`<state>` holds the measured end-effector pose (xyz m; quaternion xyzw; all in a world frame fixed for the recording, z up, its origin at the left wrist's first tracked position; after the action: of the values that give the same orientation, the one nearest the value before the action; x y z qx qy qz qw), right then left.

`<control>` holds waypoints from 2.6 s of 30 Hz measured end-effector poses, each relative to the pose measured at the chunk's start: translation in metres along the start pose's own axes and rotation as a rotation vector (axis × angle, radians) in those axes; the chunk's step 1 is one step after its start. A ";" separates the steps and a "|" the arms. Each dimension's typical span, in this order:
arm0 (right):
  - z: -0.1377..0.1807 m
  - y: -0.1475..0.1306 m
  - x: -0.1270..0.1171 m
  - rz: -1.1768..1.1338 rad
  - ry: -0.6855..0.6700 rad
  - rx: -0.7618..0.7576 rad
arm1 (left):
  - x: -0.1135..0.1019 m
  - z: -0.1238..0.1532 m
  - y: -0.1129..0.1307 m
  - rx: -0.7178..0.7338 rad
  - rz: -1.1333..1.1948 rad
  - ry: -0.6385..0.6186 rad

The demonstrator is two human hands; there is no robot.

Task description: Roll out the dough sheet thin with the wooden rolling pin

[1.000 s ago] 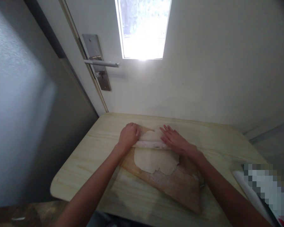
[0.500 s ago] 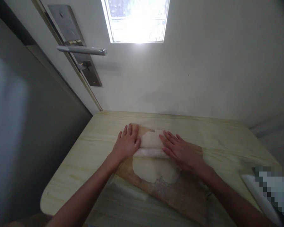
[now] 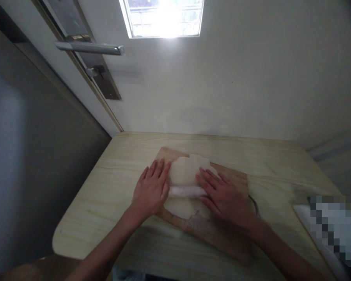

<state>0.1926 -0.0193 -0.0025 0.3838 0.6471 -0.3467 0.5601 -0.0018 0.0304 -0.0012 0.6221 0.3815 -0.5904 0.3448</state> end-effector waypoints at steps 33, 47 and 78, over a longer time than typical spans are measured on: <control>0.073 -0.049 0.008 0.030 0.154 -0.038 | 0.005 0.077 0.024 0.052 -0.042 0.211; -0.060 0.045 0.013 -0.050 0.071 0.192 | 0.001 -0.064 -0.012 -0.075 0.104 0.120; -0.002 -0.021 0.003 0.076 0.257 0.274 | 0.001 0.010 0.033 -0.162 0.080 0.239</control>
<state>0.1732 -0.0269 -0.0047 0.5216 0.6452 -0.3584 0.4280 0.0228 0.0058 -0.0033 0.6729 0.4412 -0.4651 0.3692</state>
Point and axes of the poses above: each hand's wrist, its own z-axis away from the middle knuckle, its own x-axis out of the palm, y = z × x, the point moved 3 cm from there along -z, towards the middle knuckle, and after that the axes turned 1 degree about -z, right-handed, at the moved point
